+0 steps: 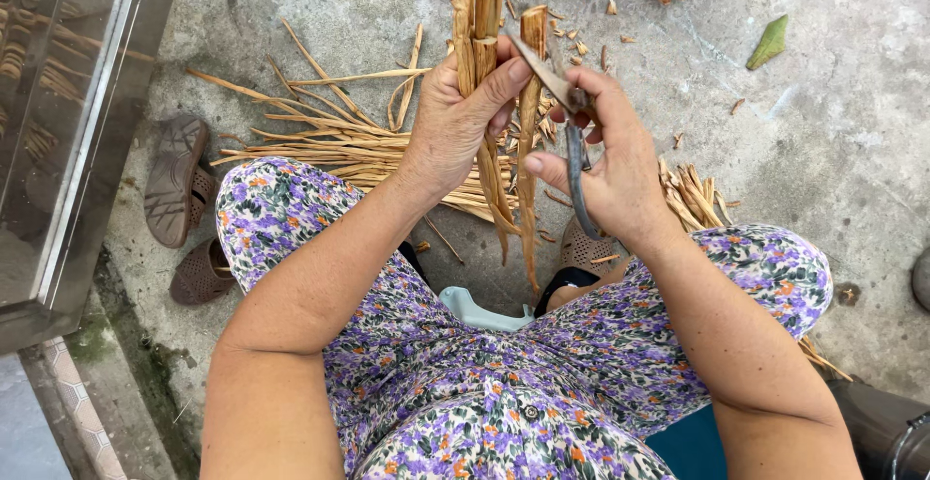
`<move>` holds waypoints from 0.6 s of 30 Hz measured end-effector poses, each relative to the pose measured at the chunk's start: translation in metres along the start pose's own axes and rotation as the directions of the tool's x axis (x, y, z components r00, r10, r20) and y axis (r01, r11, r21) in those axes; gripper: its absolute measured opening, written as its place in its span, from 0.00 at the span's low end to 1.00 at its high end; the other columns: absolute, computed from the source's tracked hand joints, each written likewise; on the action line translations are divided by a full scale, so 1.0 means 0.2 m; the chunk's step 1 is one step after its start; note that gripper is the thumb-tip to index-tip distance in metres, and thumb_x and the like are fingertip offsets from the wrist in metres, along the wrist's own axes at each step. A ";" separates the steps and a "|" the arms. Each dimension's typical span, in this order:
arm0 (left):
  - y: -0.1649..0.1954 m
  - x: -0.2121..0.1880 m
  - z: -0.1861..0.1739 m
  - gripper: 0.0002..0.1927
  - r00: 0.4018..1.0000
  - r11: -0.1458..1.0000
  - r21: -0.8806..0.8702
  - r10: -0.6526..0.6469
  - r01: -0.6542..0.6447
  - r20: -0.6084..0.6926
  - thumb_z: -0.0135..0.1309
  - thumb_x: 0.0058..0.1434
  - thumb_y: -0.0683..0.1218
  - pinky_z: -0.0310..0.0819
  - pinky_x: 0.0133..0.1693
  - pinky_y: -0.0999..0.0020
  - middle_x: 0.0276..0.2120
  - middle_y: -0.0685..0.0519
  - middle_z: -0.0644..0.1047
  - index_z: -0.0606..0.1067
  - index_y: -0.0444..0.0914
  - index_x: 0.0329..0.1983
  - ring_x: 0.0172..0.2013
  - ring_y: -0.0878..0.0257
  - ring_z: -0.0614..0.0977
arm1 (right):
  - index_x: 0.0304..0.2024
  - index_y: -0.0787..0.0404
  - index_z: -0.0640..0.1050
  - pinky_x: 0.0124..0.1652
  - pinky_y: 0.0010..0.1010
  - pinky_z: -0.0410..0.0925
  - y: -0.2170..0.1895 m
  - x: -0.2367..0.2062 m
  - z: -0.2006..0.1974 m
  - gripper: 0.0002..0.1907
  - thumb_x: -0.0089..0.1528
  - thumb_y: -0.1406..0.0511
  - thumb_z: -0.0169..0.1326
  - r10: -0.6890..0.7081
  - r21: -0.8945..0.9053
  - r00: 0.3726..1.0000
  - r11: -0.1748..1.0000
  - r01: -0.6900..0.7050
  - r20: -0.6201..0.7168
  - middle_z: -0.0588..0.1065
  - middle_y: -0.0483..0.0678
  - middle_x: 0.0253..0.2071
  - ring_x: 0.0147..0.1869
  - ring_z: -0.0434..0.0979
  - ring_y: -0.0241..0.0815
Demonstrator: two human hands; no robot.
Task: The person sits on a low stool and uses a curved knife to split dried plant stalks into thin strips. They hold the stalks in one hand and shave them with the other, placing the finished strips on the floor.
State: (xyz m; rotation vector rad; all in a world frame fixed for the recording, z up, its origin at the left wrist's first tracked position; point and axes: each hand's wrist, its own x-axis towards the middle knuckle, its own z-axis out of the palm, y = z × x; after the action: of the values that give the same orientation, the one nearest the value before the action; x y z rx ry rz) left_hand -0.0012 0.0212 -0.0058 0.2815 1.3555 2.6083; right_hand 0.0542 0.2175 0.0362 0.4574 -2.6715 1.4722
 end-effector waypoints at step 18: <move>0.02 -0.01 0.05 0.10 0.999 1.000 0.016 0.005 -0.005 -0.046 0.62 0.69 0.47 0.67 0.29 0.78 0.30 0.59 0.77 0.78 0.38 0.47 0.27 0.73 0.73 | 0.58 0.61 0.78 0.33 0.19 0.62 -0.04 -0.01 0.04 0.29 0.59 0.56 0.72 0.129 0.027 0.988 0.991 -0.127 -0.080 0.70 0.38 0.30 0.33 0.65 0.26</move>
State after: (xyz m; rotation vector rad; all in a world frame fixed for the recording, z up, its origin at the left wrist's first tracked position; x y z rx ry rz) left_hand 0.0028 0.0255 0.0027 0.2292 1.3922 2.6248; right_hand 0.0585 0.2066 0.0388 0.2246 -2.6688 1.5179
